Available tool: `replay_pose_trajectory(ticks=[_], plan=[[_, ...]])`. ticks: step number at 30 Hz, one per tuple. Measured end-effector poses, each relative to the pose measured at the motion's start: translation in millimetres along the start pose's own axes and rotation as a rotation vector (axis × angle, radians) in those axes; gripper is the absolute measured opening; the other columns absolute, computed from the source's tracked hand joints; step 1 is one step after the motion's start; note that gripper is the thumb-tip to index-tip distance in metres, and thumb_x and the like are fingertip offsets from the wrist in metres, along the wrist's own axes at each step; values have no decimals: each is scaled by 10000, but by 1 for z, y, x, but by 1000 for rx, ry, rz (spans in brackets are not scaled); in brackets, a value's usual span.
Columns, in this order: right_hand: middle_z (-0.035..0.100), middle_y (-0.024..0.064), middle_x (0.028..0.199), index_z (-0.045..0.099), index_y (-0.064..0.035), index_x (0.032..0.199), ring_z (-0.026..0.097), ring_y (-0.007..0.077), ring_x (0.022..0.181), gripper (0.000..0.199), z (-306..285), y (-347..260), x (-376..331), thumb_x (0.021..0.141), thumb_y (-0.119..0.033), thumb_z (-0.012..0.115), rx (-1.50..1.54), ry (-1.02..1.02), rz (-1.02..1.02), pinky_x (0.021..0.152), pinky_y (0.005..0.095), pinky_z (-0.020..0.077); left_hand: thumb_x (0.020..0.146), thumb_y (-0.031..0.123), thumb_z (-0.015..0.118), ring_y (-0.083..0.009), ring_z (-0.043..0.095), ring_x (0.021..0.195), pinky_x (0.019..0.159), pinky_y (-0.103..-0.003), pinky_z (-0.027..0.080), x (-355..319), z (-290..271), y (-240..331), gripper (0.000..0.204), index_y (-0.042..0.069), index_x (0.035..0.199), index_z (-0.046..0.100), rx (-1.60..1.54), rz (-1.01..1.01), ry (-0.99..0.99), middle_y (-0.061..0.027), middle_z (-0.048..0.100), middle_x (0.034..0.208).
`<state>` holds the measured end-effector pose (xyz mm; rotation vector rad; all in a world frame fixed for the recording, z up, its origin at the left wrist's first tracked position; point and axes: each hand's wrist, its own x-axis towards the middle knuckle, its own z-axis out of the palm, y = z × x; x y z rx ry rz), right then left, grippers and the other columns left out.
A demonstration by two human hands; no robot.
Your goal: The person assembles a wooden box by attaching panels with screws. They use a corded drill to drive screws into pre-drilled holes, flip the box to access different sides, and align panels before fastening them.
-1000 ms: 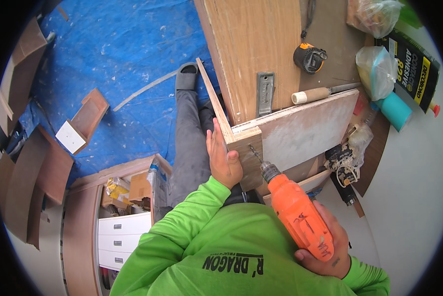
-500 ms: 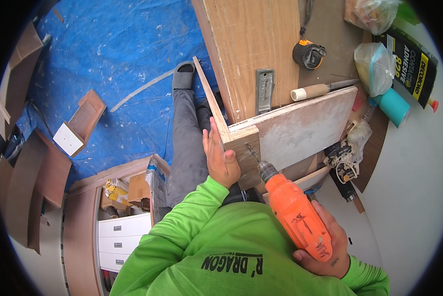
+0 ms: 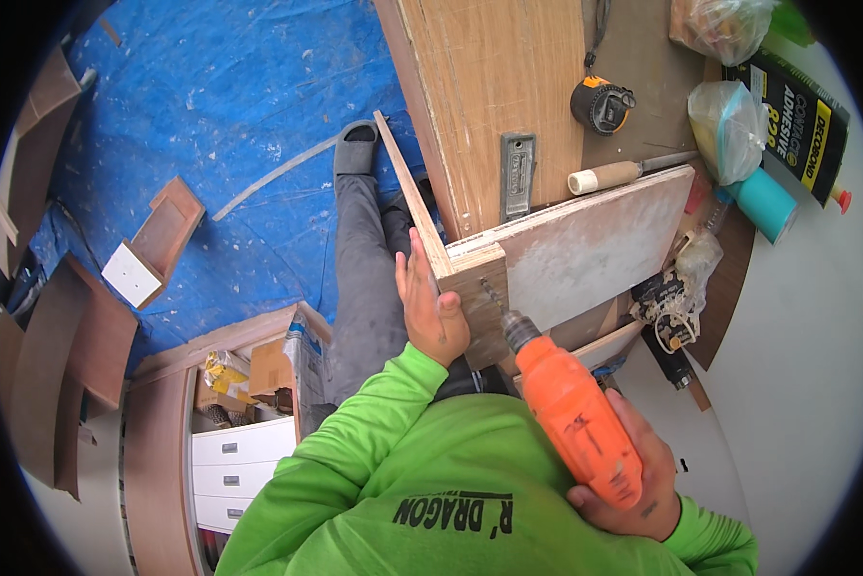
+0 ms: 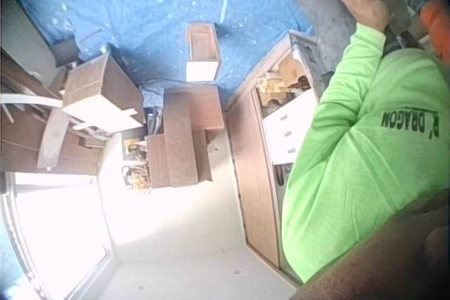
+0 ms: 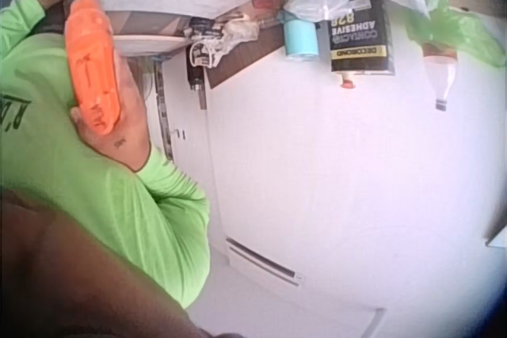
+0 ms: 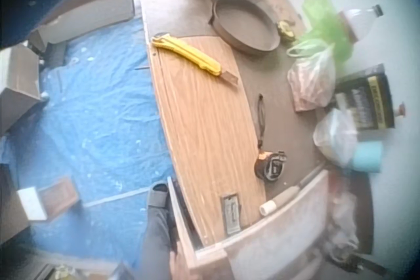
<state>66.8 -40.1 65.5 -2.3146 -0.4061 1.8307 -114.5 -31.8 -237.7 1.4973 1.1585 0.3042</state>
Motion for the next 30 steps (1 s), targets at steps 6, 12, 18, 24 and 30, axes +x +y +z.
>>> replay_pose_trajectory(ticks=[6, 12, 18, 24, 30], plan=[[599, 236, 1385, 296, 141, 1519, 601, 276, 1273, 1107, 6, 1, 0, 756, -384, 903, 37, 7, 6, 1097, 358, 434, 1054, 650, 129, -415, 349, 1492, 1246, -530, 144, 1, -2, 1, 946, -145, 1553, 237, -12, -12, -13, -303, 339, 1603], [599, 227, 1390, 280, 129, 1530, 607, 270, 1269, 1080, 2, 3, 2, 747, -289, 896, -44, -28, -39, 1093, 356, 440, 1054, 650, 125, -417, 340, 1495, 1245, -534, 138, 1, -1, 0, 946, -145, 1555, 229, -9, -13, -30, -307, 332, 1605], [604, 224, 1384, 274, 122, 1535, 615, 274, 1261, 1074, -1, 4, 5, 721, -225, 883, 15, -29, -1, 1091, 354, 441, 1060, 639, 127, -413, 336, 1501, 1244, -533, 136, -1, -1, -2, 932, -141, 1559, 225, -7, -8, -15, -305, 331, 1608], [604, 225, 1387, 283, 125, 1531, 617, 276, 1262, 1077, 0, 3, 8, 747, -300, 888, -15, -32, -26, 1089, 352, 440, 1066, 624, 123, -410, 345, 1499, 1244, -527, 143, -1, -4, -4, 914, -138, 1561, 227, -1, -3, -15, -302, 332, 1610], [605, 224, 1387, 287, 130, 1527, 619, 273, 1260, 1078, 2, 2, 7, 752, -317, 889, 22, -23, 7, 1087, 351, 441, 1069, 620, 134, -413, 361, 1490, 1241, -531, 161, -2, -4, -6, 903, -128, 1564, 236, 0, 3, -4, -299, 349, 1602]])
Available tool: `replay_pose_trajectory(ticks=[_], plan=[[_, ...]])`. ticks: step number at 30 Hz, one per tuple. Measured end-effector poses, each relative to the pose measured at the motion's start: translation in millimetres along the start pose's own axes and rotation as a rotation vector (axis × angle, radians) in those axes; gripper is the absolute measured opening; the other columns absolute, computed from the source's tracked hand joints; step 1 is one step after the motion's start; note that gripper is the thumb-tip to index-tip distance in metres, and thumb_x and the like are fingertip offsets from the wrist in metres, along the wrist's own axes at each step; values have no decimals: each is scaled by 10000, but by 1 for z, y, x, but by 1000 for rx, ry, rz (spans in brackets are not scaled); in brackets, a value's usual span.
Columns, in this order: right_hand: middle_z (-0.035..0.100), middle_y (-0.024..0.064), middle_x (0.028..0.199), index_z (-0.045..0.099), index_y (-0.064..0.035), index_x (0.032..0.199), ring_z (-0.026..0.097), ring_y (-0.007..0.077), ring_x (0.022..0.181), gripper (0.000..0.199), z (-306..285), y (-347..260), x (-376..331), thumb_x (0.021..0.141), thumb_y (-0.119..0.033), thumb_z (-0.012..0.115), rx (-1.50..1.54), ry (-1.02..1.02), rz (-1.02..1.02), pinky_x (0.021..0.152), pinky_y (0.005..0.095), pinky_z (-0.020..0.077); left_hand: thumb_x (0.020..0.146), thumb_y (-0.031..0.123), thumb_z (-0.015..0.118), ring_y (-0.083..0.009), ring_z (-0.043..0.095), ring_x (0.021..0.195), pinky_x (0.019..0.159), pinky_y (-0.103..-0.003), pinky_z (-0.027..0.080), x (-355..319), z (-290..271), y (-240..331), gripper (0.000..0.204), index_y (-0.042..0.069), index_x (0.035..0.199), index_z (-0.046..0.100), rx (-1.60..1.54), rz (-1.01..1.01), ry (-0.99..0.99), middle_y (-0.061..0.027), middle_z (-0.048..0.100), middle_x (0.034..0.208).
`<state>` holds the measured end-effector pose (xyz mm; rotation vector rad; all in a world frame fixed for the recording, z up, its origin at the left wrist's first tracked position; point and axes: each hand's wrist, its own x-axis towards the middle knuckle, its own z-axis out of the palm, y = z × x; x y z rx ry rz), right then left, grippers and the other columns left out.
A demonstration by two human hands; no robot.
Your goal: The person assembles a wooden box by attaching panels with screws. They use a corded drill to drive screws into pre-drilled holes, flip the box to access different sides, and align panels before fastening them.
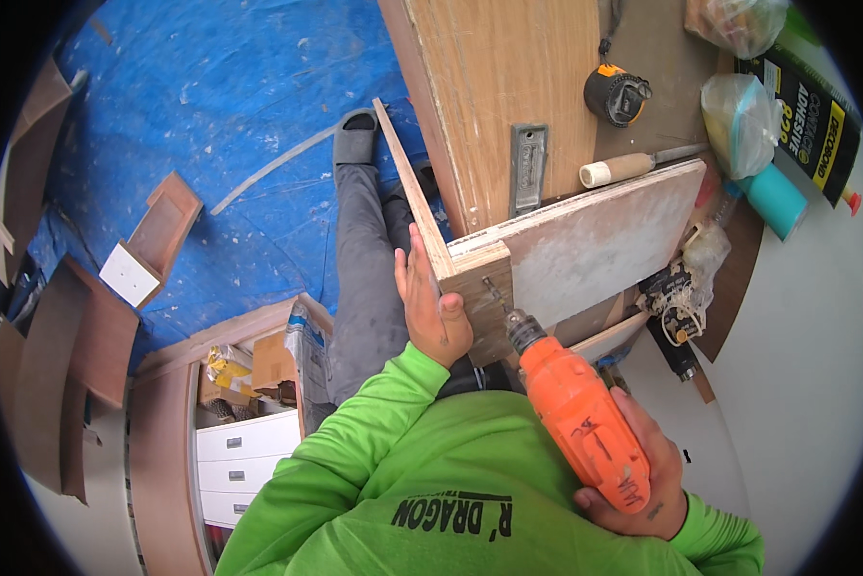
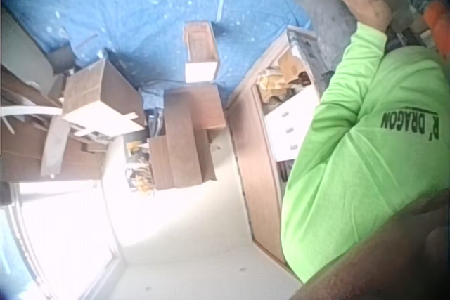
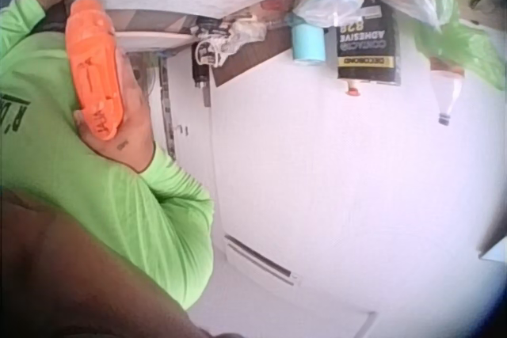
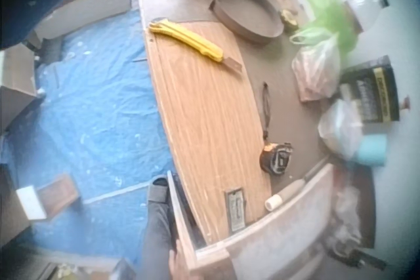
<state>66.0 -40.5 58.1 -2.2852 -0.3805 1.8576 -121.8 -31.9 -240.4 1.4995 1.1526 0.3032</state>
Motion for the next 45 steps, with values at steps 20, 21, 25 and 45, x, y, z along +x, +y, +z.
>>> replay_pose_trajectory(ticks=[20, 21, 25, 45], plan=[[612, 278, 1325, 356, 86, 1507, 681, 385, 1149, 1024, 7, -15, 6, 712, -255, 904, -297, 21, -210, 960, 408, 561, 1083, 577, 195, -414, 334, 1502, 1235, -564, 119, -4, -8, -4, 847, -109, 1580, 204, -27, 23, -28, -309, 314, 1614], [612, 274, 1327, 360, 85, 1506, 680, 371, 1152, 1021, 8, -15, 3, 714, -258, 904, -291, 29, -205, 966, 409, 558, 1078, 595, 172, -406, 334, 1502, 1240, -553, 124, -2, -5, 0, 865, -110, 1576, 217, -16, 13, -25, -297, 324, 1614], [618, 238, 1332, 382, 91, 1497, 674, 318, 1159, 1000, 1, 6, -5, 713, -246, 903, -143, 71, -130, 982, 411, 551, 1075, 608, 181, -401, 319, 1506, 1242, -551, 129, 3, 0, 6, 873, -103, 1581, 210, 4, 12, -21, -275, 319, 1623], [667, 170, 1187, 458, 13, 1440, 699, 313, 942, 637, 78, 316, -76, 902, -284, 623, 1446, 553, -106, 838, 440, 588, 973, 193, 648, -365, 632, 1177, 1024, -430, 482, 48, -57, 47, 321, 41, 1253, 683, 325, 308, -343, -172, 691, 1251]])
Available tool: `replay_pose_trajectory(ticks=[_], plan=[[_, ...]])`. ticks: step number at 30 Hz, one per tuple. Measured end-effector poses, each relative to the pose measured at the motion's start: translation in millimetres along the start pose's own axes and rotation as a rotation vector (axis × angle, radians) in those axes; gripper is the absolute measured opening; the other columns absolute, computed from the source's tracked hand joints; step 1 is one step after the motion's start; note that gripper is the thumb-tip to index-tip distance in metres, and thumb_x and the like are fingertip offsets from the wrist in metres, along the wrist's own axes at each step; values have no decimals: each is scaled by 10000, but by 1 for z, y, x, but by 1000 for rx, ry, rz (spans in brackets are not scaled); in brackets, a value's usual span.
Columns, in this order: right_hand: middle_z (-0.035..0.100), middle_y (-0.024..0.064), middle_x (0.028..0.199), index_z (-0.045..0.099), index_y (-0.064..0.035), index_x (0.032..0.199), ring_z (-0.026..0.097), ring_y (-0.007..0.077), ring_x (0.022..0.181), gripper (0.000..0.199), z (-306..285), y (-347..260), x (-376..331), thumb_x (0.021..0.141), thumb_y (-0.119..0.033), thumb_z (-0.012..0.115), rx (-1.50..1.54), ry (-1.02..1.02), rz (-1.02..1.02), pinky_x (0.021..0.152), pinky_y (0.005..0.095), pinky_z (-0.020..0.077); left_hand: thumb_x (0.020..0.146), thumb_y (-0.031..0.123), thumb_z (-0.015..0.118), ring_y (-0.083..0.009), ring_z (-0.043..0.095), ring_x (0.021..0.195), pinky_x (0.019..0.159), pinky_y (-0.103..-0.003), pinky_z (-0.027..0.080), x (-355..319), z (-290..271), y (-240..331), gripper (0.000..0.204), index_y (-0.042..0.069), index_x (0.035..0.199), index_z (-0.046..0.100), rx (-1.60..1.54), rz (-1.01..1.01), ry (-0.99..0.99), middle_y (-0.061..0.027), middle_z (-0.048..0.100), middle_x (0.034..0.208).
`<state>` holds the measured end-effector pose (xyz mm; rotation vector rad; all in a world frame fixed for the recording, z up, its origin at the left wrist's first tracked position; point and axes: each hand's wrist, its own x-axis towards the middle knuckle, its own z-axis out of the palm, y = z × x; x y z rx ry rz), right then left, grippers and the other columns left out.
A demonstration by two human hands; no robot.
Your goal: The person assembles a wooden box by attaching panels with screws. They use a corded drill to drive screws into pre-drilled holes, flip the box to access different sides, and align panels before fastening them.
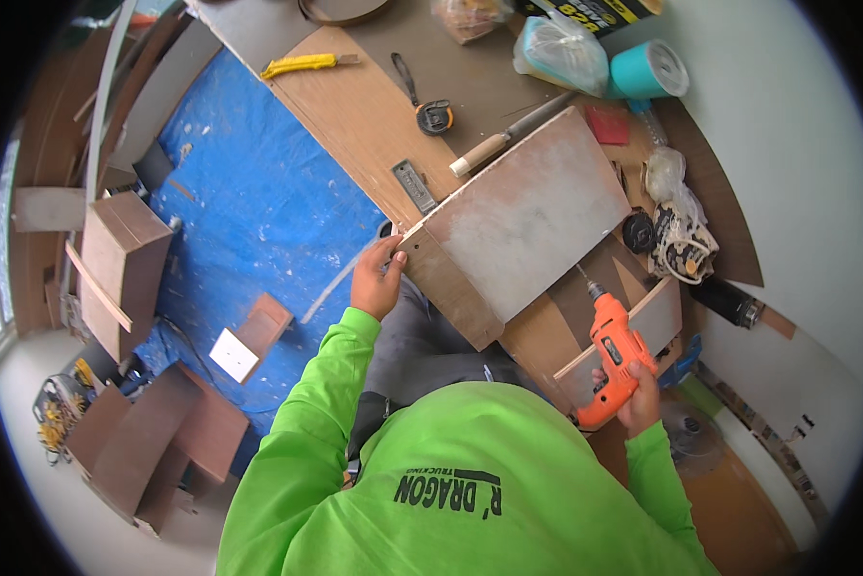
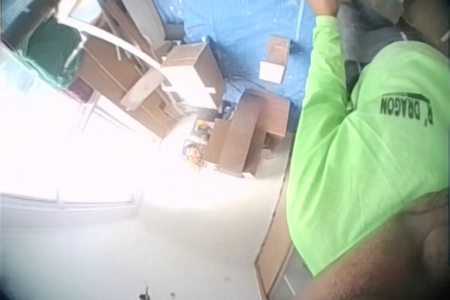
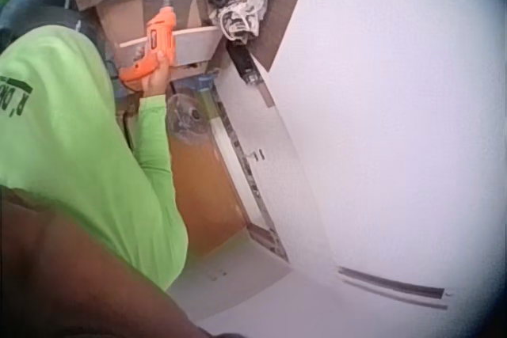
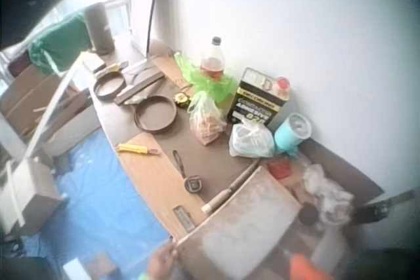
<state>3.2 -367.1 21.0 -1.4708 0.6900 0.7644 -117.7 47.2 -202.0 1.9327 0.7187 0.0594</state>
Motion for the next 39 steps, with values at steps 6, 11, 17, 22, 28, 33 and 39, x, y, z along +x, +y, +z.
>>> replay_pose_trajectory(ticks=[6, 11, 17, 22, 28, 33, 39], plan=[[652, 197, 1178, 479, -27, 1421, 675, 343, 975, 712, -61, 46, 44, 839, -376, 694, 241, -140, -46, 838, 473, 581, 1003, 154, 616, -236, 643, 1195, 1047, -360, 479, -5, -16, 0, 383, 27, 1365, 635, -19, -187, -113, -137, 689, 1298], [646, 208, 1170, 476, -31, 1429, 664, 334, 996, 775, -75, 57, 63, 805, -414, 731, 315, -183, -27, 825, 478, 577, 1012, 125, 589, -232, 594, 1258, 1102, -343, 429, -10, -26, -22, 424, 25, 1425, 586, -86, -232, -159, -131, 630, 1382], [653, 178, 1233, 491, -48, 1433, 660, 313, 1035, 694, -124, 85, 93, 868, -389, 707, 405, -197, -24, 876, 498, 573, 1024, 113, 577, -208, 560, 1288, 1123, -320, 406, -6, -33, -54, 429, 55, 1449, 578, -138, -230, -275, -107, 624, 1384], [636, 119, 1357, 485, -24, 1453, 633, 271, 1195, 525, -153, 108, 116, 1014, -295, 584, 399, -37, -40, 1059, 454, 499, 1045, 139, 569, -170, 545, 1282, 1108, -300, 404, -16, -26, -31, 432, 45, 1466, 561, -207, -327, -190, -87, 618, 1387], [638, 101, 1319, 547, 2, 1386, 626, 231, 1198, 470, -163, 113, 126, 1014, -268, 648, 350, 94, -28, 1028, 409, 510, 1065, 156, 541, -141, 558, 1199, 1048, -283, 429, -35, -11, -17, 397, 36, 1442, 578, -304, -440, 18, -61, 640, 1311], [662, 79, 1247, 597, -17, 1324, 631, 212, 1170, 449, -164, 105, 123, 986, -290, 710, 183, 334, 85, 1024, 441, 490, 1069, 166, 536, -126, 558, 1167, 1022, -277, 435, -39, -9, -42, 388, 45, 1433, 590, -330, -406, 67, -46, 642, 1284], [682, 74, 1217, 608, -47, 1309, 643, 210, 1133, 441, -162, 91, 116, 967, -300, 726, 7, 301, 157, 1046, 503, 448, 1071, 188, 531, -76, 518, 905, 821, -242, 461, -43, -5, -33, 398, 93, 1454, 582, -329, -421, 107, 2, 621, 1164]])
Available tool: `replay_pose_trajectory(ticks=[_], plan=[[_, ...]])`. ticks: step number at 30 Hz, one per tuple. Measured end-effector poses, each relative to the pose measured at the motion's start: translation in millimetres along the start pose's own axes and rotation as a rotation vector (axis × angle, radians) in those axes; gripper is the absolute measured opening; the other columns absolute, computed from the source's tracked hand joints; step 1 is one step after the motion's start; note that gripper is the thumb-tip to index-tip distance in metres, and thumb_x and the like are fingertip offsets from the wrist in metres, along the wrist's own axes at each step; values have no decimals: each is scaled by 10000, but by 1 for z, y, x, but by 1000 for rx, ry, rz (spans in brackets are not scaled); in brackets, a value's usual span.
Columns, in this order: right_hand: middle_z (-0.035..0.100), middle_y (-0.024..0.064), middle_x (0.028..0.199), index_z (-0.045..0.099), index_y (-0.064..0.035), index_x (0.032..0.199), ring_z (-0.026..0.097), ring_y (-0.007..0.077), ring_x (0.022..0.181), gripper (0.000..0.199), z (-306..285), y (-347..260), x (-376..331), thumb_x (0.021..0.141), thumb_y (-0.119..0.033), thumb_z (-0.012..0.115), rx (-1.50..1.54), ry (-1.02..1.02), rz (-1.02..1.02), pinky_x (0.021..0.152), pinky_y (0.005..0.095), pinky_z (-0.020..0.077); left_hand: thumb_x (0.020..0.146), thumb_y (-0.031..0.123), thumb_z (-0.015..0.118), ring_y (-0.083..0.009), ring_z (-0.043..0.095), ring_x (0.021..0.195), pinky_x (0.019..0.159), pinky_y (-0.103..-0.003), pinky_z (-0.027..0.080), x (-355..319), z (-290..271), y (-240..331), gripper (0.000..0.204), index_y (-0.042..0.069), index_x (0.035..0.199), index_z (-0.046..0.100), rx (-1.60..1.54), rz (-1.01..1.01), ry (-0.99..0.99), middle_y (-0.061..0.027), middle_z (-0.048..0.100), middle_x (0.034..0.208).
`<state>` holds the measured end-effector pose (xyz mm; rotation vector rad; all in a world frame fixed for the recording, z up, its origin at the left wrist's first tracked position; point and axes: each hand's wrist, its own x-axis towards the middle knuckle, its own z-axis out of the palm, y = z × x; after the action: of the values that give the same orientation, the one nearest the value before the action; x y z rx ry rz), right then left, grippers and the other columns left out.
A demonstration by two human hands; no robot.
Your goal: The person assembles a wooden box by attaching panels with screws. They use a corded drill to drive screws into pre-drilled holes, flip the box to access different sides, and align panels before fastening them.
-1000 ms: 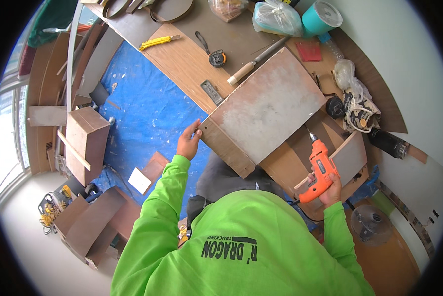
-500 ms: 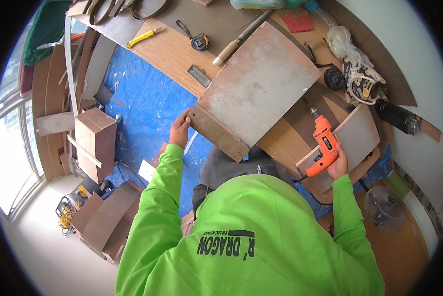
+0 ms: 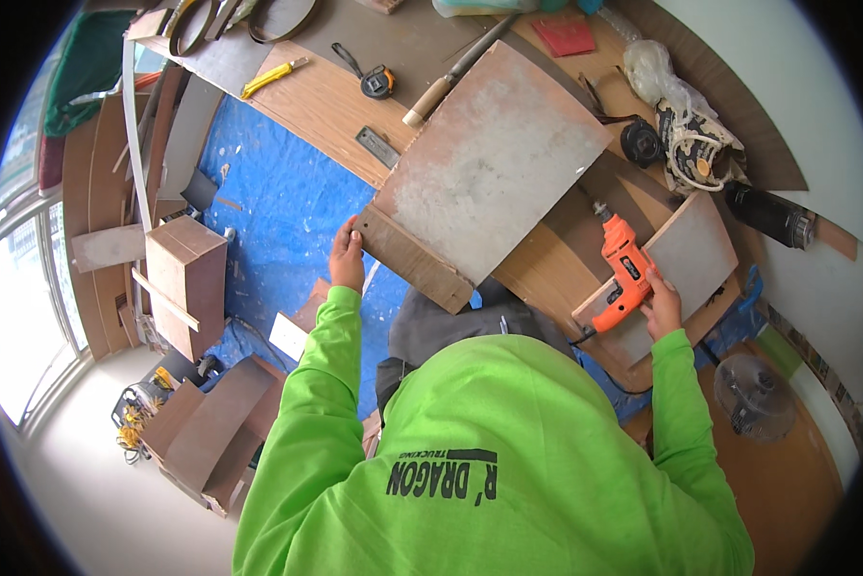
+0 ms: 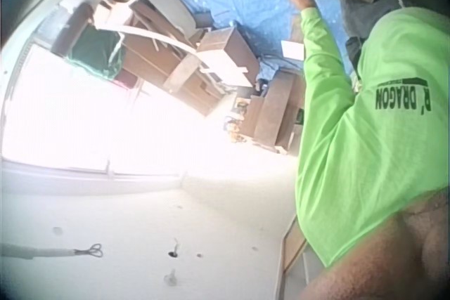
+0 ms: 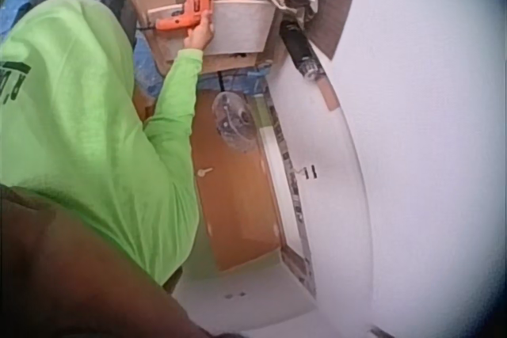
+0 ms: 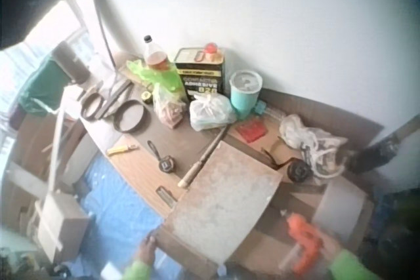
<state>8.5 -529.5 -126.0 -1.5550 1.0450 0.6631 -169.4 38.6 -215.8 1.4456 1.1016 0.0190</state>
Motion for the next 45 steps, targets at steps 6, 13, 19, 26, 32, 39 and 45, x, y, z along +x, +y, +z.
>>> replay_pose_trajectory(ticks=[6, 13, 19, 26, 32, 39, 45], plan=[[547, 145, 1407, 557, -9, 1386, 565, 260, 1248, 528, -25, 32, 48, 967, -296, 703, -285, 446, -417, 1052, 455, 445, 1085, 233, 499, -117, 556, 1015, 896, -280, 471, 5, 17, 4, 424, 112, 1490, 531, 44, 19, 3, -33, 615, 1267], [556, 135, 1306, 601, 14, 1332, 577, 212, 1159, 455, 59, -27, -23, 942, -193, 714, -568, 85, -750, 965, 343, 505, 1092, 289, 488, -158, 577, 1112, 943, -314, 473, 5, 6, -14, 437, 152, 1506, 502, 74, 9, 54, -54, 615, 1336], [677, 53, 1056, 648, 32, 1241, 643, 128, 938, 361, 79, -7, -16, 957, -180, 717, -449, -197, -615, 858, 286, 530, 1088, 241, 485, -230, 584, 1245, 1071, -344, 438, 1, 17, 9, 407, 43, 1438, 542, 202, 145, 8, -149, 624, 1366], [683, 40, 930, 693, 0, 1051, 622, 105, 832, 346, 91, -19, -23, 1036, -337, 615, -513, -392, -302, 721, 257, 510, 1072, 244, 513, -219, 622, 1173, 1026, -343, 461, 7, 19, 15, 378, 45, 1385, 588, 293, 209, 15, -136, 678, 1276], [662, 51, 989, 617, -58, 1167, 622, 155, 855, 373, 158, -8, -22, 1034, -406, 596, -342, -575, -41, 727, 284, 502, 1065, 263, 534, -228, 652, 1127, 996, -355, 483, 12, 23, 22, 365, 57, 1354, 620, 349, 256, 16, -135, 711, 1217], [594, 69, 1252, 547, -109, 1192, 579, 256, 1136, 379, 223, 34, -11, 972, -375, 705, -31, -608, 145, 990, 469, 460, 1065, 275, 531, -227, 655, 1134, 1000, -360, 483, 7, 15, 27, 370, 58, 1350, 623, 408, 194, 6, -128, 712, 1221], [595, 79, 1356, 526, -104, 1345, 575, 287, 1245, 525, 243, 59, -4, 914, -243, 791, 249, -716, 288, 1078, 504, 445, 1039, 272, 523, -228, 630, 1088, 966, -390, 498, 8, 6, 2, 387, 92, 1370, 610, 21, -35, 44, -70, 663, 1265]])
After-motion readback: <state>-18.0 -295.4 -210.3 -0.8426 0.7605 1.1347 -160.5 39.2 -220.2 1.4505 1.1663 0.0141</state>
